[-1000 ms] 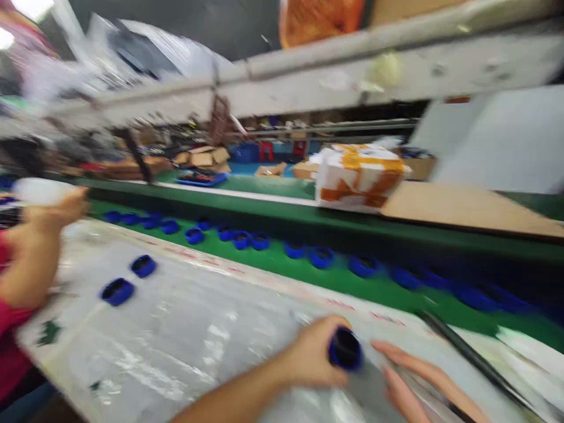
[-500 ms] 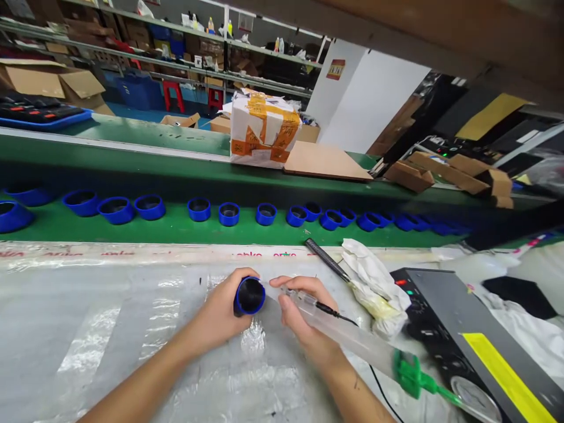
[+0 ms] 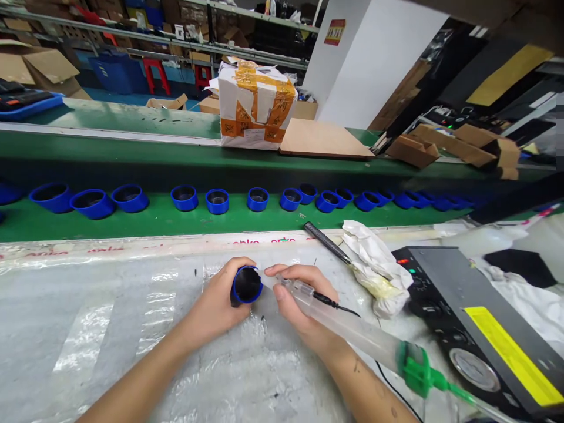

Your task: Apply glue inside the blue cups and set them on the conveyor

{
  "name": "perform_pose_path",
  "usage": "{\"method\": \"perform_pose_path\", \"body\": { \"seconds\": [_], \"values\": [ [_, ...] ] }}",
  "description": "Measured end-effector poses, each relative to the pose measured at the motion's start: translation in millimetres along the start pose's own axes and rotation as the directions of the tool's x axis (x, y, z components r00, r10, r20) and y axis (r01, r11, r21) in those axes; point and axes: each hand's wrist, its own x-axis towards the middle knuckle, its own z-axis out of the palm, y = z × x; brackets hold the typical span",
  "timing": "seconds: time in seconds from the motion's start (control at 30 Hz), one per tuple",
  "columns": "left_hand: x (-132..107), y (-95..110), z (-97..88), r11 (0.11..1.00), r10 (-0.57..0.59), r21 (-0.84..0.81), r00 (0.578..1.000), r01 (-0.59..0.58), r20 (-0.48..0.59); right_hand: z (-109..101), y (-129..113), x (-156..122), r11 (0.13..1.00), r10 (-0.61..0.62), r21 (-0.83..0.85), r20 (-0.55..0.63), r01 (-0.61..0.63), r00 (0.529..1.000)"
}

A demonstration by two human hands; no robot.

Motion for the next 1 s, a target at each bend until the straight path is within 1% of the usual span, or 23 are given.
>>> {"method": "perform_pose_path", "body": {
  "seconds": [0.1,0.23,0.4,0.8,1.0],
  "values": [
    [-0.7,0.1,-0.6,1.0,-0.009,0.015,1.0,0.009,0.005,-0.1,-0.1,1.7,1.0,-0.007,0.007,-0.007,0.007,1.0],
    [-1.2,0.2,-0.2,1.0,0.011,0.023,1.0,-0.011,-0.005,-0.3,-0.5,2.2,1.0,0.021,0.016,-0.004,-0.021,1.0],
    [0.0,0.4,0.8,1.0,0.006,0.021,1.0,-0.005,-0.013,0.0,-2.3,3.9,0.999,-0.014,0.035,-0.023,0.015,1.0],
    [1.9,3.7,0.3,0.998,0.032,0.056,0.999,-0.03,-0.034,-0.8,-4.3,5.4,0.999,-0.016,0.04,-0.024,0.017,1.0],
    [0.6,4.0,0.1,0.998,0.032,0.062,0.999,-0.03,-0.031,0.9,-5.2,4.0,0.998,-0.051,0.041,-0.022,0.052,0.998]
  ]
}}
